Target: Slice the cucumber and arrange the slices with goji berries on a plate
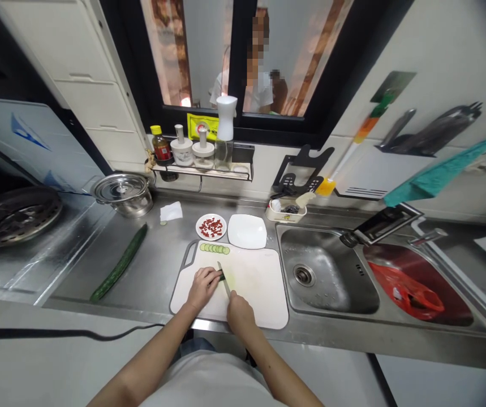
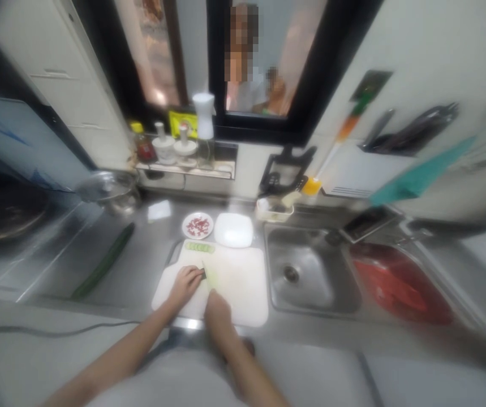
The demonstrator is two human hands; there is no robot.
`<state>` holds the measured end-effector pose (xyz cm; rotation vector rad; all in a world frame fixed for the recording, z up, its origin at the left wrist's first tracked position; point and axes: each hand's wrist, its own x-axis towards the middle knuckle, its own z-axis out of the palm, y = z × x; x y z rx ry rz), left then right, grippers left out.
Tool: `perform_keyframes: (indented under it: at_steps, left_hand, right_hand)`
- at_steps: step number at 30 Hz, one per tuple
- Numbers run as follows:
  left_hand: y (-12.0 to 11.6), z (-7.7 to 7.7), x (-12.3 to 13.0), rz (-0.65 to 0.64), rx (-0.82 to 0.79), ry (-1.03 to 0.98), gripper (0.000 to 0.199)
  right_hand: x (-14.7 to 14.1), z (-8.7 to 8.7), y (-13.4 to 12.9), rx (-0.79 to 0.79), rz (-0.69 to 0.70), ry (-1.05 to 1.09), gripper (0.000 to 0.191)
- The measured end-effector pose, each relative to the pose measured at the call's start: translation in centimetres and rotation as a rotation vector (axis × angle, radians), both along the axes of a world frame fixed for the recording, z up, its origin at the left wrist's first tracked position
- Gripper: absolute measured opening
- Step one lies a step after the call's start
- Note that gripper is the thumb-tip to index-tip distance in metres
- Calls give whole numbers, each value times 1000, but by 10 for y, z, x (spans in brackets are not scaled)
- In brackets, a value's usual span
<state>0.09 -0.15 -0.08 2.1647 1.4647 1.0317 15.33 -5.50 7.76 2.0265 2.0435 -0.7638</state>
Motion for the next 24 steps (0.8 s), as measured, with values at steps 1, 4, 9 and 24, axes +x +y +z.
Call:
perform_keyframes:
  at_steps: [1,4,9,24]
  left_hand:
    - [0,0,0,0,4,1,23]
    - [0,0,0,2,3,-6,23]
    - [-1,4,1,4,-5,-14,24]
    - [-3,3,1,-3,9,21,24]
  right_hand:
    - [-2,0,3,3,1,2,36]
    - [-7,5,15,4,5,11,38]
    - [-17,17,35,-11,-11,38,39]
    - [-4,14,10,-4,11,30,40]
